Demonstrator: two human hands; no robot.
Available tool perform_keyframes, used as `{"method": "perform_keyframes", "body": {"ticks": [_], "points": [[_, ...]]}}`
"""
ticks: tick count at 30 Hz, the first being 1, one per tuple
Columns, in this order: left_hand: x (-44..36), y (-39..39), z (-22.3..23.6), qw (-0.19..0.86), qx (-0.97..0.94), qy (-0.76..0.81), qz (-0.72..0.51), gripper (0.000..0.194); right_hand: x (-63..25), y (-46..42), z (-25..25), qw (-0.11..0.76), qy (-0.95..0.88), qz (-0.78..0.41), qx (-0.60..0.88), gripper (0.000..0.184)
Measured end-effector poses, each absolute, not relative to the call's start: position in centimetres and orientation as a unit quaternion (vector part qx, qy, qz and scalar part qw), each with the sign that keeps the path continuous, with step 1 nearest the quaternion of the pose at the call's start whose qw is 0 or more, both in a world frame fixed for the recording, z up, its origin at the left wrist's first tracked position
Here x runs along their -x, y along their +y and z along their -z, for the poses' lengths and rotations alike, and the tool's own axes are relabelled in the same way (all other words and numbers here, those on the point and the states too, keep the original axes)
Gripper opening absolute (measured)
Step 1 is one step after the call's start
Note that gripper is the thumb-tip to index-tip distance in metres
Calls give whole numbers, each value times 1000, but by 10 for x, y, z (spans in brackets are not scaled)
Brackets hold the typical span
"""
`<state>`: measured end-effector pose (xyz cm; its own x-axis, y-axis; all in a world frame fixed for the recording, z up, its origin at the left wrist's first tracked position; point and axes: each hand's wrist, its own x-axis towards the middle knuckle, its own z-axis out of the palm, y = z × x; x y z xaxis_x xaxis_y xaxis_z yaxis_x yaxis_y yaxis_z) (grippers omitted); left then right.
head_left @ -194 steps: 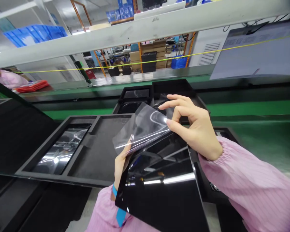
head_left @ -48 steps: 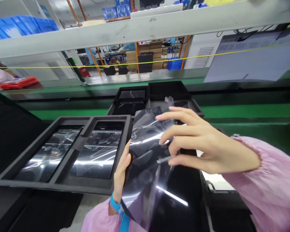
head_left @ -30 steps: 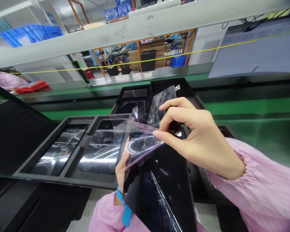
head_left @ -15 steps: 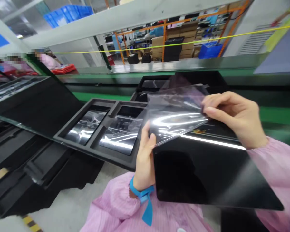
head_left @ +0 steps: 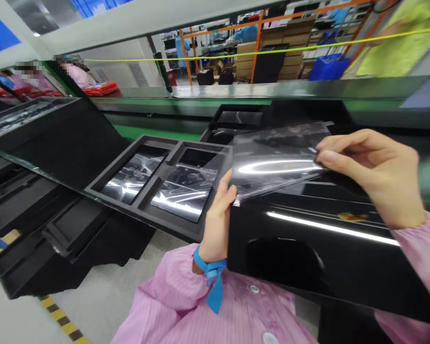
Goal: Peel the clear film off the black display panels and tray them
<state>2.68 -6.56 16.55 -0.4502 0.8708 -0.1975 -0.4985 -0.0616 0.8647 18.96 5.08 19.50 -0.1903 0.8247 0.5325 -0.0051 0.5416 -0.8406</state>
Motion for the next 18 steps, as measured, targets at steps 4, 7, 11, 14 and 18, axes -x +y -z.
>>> {"method": "perform_keyframes", "body": {"ticks": [4,7,11,14,18], "points": [[-14,-60,-145,513,-199,450,-703,39,-188,42,-200,551,-682,-371,306,21],[-12,-57,-137,532,-206,448,-688,39,-190,35,-205,550,-691,-359,301,14],[-10,-59,-133,494,-214,490,-685,34,-192,28,-210,544,-701,-342,309,11],[-7,-61,-131,460,-228,513,-688,32,-193,25,-211,539,-703,-337,319,13],[-6,-61,-132,445,-260,508,-690,32,-193,24,-210,538,-706,-332,321,13]]}}
